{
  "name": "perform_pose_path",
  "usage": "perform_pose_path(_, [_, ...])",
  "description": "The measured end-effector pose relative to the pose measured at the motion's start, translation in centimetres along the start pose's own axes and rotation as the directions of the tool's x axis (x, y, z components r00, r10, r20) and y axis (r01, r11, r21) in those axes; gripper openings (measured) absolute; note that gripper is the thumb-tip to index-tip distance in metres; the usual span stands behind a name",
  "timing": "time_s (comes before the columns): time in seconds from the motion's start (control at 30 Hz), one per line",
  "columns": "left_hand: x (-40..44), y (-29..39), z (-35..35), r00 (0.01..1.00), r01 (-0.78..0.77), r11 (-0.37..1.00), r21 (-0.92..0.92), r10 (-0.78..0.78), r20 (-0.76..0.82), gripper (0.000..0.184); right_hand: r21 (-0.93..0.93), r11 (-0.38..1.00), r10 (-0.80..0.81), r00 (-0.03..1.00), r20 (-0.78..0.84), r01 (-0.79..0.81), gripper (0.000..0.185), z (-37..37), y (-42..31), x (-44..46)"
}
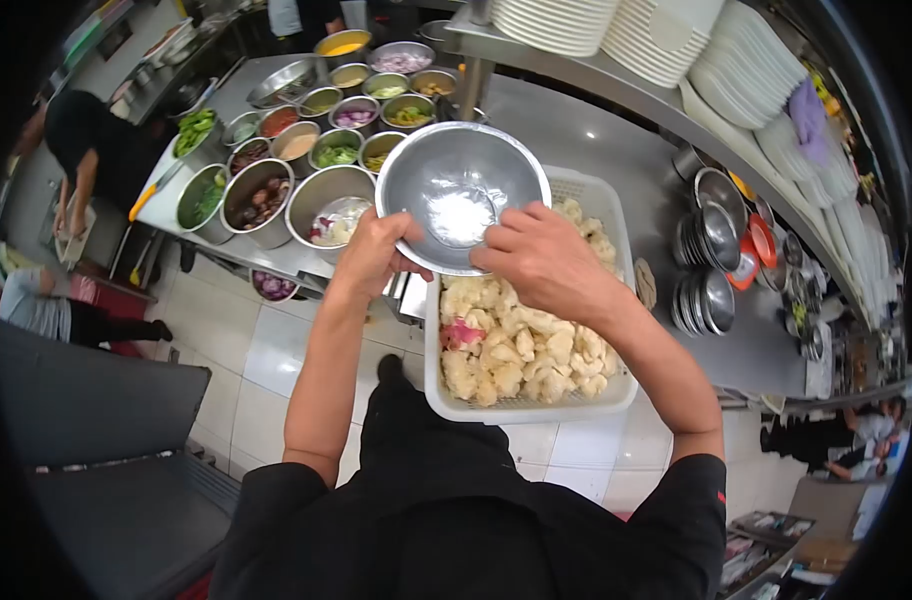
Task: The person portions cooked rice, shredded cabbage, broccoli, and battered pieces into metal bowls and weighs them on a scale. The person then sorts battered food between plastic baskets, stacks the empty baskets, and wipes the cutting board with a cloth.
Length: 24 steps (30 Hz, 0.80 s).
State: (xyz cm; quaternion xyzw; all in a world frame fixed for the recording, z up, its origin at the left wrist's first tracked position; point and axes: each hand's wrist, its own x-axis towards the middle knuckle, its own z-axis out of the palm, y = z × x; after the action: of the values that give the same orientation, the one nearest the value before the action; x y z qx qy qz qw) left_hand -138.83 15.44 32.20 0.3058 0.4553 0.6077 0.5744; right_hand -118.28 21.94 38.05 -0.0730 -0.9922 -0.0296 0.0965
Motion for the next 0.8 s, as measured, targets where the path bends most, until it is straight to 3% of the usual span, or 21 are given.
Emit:
perform_pose_path(0.03, [-0.2,-0.3,-0.9,1.000,-0.016,1.000,0.005,0.016,-0.024,0.034,0.003,1.000,-0.027,1.000,-0.012,0.027,0.020,-0.1,0.9,0.1])
perform_pose_path(0.1, [-1.1,-1.2,-3.3,0.980,-0.016,0.994,-0.105,-0.005,-0.200,0.028,0.143,0.990,0.068,0.901,-0.429,-0.007,0.043,-0.2,3.1,-0.1])
perform_pose_path(0.13, [-1.6,-1.9,-5.4,0.964,-0.029,0.988,-0.150,-0.012,-0.264,0.020,0.145,0.989,0.043,0.900,-0.435,0.023,0.043,1.0,4.1,-0.3])
perform_pose_path(0.17, [-2.2,-2.0,-6.5,0.958,-0.053,0.987,-0.150,0.008,-0.288,0.020,0.258,0.939,0.316,0.867,-0.386,-0.228,0.052,3.6,5.1,-0.8])
perform_pose_path(0.2, [-3.1,-2.0,-7.5,0.941,-0.046,0.993,-0.104,0.008,-0.339,0.016,0.355,0.818,0.559,0.771,-0.306,-0.453,0.062,6.2,6.1,-1.2])
perform_pose_path(0.27, [-4.7,-3.3,-11.2,0.915,-0.017,1.000,-0.023,0.007,-0.402,0.012,0.343,0.844,0.462,0.884,-0.076,-0.412,0.067,11.2,7.2,-0.3])
perform_pose_path(0.33, [-5.6,-4.9,-13.6,0.903,0.015,0.997,0.076,0.019,-0.430,0.014,0.273,0.852,0.419,0.895,0.154,-0.446,0.075,14.2,6.3,1.3])
perform_pose_path(0.37, [-6.4,-4.2,-12.4,0.875,-0.038,0.999,0.006,0.037,-0.483,0.018,0.195,0.833,0.476,0.851,0.222,-0.517,0.080,15.5,5.7,2.0])
perform_pose_path(0.43, [-7.6,-3.4,-12.3,0.870,0.088,0.995,-0.039,-0.096,-0.484,0.030,0.130,0.855,0.477,0.860,0.182,-0.502,0.066,15.6,4.8,3.0])
perform_pose_path(0.53, [-8.3,-4.6,-12.7,0.881,0.071,0.994,-0.084,-0.102,-0.461,0.040,0.204,0.850,0.456,0.873,0.174,-0.485,0.052,15.6,4.8,2.9])
perform_pose_path(0.57, [-8.3,-5.0,-13.0,0.881,0.085,0.992,-0.089,-0.117,-0.459,0.041,0.196,0.865,0.433,0.885,0.170,-0.461,0.052,15.2,4.7,3.3])
perform_pose_path(0.67, [-8.7,-5.3,-12.9,0.880,0.091,0.991,-0.099,-0.126,-0.458,0.049,0.140,0.775,0.603,0.787,0.132,-0.617,0.049,14.9,2.5,4.1])
perform_pose_path(0.8, [-8.6,-6.1,-12.9,0.891,0.105,0.990,-0.090,-0.134,-0.434,0.051,0.142,0.773,0.609,0.785,0.110,-0.619,0.051,14.9,2.3,3.2])
